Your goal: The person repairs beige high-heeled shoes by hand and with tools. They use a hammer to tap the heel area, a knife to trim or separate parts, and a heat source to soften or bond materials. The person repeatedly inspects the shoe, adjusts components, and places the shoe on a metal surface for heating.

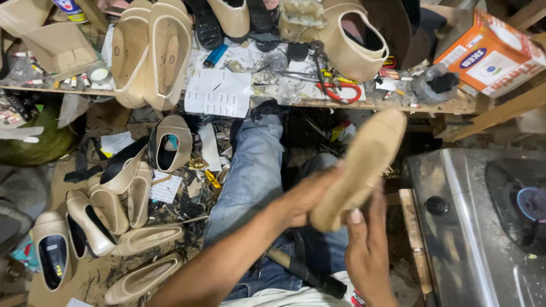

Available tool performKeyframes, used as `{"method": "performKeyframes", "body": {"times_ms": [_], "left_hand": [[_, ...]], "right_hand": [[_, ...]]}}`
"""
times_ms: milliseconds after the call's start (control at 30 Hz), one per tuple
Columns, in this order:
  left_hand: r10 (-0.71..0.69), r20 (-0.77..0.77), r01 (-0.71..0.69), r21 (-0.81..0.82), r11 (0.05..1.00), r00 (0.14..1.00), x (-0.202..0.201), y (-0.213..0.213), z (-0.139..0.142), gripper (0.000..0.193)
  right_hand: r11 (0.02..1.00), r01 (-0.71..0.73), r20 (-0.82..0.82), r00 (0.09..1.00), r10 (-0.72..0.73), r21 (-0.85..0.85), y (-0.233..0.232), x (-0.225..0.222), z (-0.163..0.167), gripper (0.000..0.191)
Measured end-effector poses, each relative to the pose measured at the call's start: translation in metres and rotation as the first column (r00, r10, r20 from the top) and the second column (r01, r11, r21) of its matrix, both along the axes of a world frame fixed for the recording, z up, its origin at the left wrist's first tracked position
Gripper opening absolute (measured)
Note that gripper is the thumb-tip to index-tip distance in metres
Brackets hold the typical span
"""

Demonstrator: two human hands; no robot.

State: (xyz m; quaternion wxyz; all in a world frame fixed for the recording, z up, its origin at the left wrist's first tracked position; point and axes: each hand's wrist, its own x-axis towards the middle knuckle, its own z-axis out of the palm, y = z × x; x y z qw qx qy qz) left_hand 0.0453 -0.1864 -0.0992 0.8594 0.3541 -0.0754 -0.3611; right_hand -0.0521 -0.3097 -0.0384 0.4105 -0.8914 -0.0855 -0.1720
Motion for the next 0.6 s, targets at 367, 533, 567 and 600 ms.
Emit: {"method": "performKeyframes", "body": {"times_ms": [367,533,567,600], "left_hand": [[-0.268,-0.080,0.277,0.135,0.951,0.960,-0.045,0.121,-0.003,0.074],[-0.198,-0.166,0.221,0.133,0.966,0.966,-0.066,0.141,-0.005,0.071],[-0.146,-0.146,0.173,0.199,0.965,0.978,-0.065,0.146,-0.006,0.071],[-0.094,-0.129,0.126,0.263,0.957,0.987,-0.063,0.151,-0.006,0.070]], "right_hand": [[0.692,0.263,-0.448,0.889,0.097,0.672,-0.017,0.059,-0.037,0.051],[0.496,0.349,-0.501,0.838,0.215,0.795,-0.014,0.042,-0.063,0.047],[0.493,0.349,-0.488,0.853,0.186,0.797,-0.016,0.039,-0.063,0.045],[0.492,0.354,-0.480,0.863,0.156,0.796,-0.018,0.037,-0.061,0.044]]}}
